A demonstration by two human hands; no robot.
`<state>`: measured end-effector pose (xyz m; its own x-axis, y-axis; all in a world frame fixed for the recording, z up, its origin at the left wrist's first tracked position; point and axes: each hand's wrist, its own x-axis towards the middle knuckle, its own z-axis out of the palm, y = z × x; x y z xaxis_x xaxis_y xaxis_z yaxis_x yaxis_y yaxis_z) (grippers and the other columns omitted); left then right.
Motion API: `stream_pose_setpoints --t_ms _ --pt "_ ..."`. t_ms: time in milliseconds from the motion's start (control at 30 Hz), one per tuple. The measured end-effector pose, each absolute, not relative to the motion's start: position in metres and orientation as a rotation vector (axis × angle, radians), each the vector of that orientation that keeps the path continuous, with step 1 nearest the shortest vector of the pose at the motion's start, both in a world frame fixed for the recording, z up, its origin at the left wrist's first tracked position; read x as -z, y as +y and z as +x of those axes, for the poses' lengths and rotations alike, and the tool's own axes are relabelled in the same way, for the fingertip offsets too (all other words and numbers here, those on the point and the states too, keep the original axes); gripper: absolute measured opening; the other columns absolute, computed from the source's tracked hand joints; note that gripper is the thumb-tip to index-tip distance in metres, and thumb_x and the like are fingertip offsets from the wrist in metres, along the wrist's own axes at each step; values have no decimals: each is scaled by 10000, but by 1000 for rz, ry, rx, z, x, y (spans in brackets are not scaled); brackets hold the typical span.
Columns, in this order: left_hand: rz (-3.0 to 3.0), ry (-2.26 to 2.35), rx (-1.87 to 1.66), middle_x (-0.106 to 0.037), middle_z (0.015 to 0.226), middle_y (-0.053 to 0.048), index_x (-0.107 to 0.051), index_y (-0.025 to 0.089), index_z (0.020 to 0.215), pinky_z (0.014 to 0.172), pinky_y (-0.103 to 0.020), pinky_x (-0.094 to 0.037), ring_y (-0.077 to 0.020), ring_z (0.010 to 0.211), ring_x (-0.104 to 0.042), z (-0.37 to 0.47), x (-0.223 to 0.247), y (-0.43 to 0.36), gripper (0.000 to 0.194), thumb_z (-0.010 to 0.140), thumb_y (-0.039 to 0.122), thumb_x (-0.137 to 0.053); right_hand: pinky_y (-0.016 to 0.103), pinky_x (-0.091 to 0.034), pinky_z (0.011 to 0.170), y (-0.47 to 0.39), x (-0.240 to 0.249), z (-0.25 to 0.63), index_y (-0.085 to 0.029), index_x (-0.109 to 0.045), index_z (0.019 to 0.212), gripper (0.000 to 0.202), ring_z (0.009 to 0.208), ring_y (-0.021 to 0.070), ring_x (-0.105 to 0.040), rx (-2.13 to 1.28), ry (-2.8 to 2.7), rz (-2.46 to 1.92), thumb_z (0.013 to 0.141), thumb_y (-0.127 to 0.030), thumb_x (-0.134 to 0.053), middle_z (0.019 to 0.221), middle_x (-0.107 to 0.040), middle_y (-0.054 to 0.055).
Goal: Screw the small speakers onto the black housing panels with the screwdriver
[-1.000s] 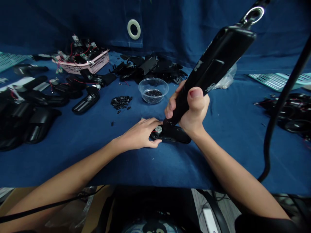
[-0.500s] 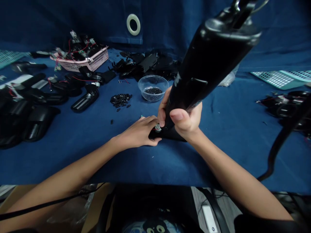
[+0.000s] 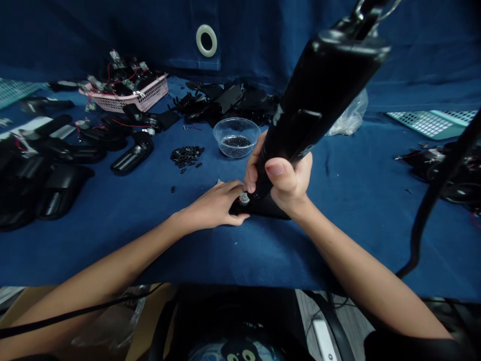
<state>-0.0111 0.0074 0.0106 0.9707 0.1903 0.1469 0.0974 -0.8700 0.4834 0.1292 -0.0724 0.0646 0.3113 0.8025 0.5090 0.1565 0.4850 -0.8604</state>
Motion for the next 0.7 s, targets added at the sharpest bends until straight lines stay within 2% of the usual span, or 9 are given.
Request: stream_pose_setpoints --t_ms 133,267,400,467,533,633,700 --pt "2622 227 -240 -511 1326 -93 -438 221 1334 1014 -431 -403 -267 1167 -524 -11 -12 7 572 827 412 -620 331 -417 396 -75 -81 128 -256 -528 751 374 383 146 -476 -510 -1144 -846 732 -610 -645 486 -504 -36" --pt "2596 221 -233 -533 1276 -64 -410 246 1368 1040 -437 -376 -238 1135 -526 -11 -15 4 590 826 349 -620 309 -360 343 -78 -103 150 -241 -531 741 362 382 154 -501 -282 -933 -832 769 -597 -593 511 -502 -20" --pt "2528 233 -242 -509 1285 -66 -393 253 1390 1061 -452 -373 -238 1150 -514 -16 -20 -2 603 827 299 -601 282 -488 461 -82 -90 199 -226 -468 856 298 496 137 -565 -235 -595 -1073 853 -516 -540 622 -531 -23" --pt "2436 253 -270 -473 1324 -67 -389 267 1400 1035 -404 -417 -228 1156 -519 -20 -24 -4 616 818 272 -592 311 -560 590 -89 -70 223 -205 -432 852 147 572 126 -596 -537 -373 -1265 863 -318 -525 672 -533 -21" --pt "2321 275 -374 -454 1349 -70 -372 266 1418 1056 -372 -412 -219 1194 -506 -22 -29 -6 652 807 250 -598 355 -579 662 -97 -50 242 -185 -435 801 108 665 159 -632 -656 -342 -1394 845 -251 -509 700 -548 21" --pt "2039 349 -608 -527 1290 -77 -340 232 1428 1068 -358 -405 -207 1198 -520 -22 -37 -10 686 807 265 -629 355 -571 709 -110 -28 258 -175 -498 766 142 745 189 -637 -713 -460 -1706 786 -261 -609 718 -580 51" --pt "1782 407 -703 -598 1177 -86 -354 199 1395 929 -329 -492 -190 1059 -607 -20 -42 -13 606 851 324 -590 385 -549 752 -115 -22 262 -167 -533 713 222 782 224 -628 -647 -509 -1837 720 -299 -711 681 -567 57"
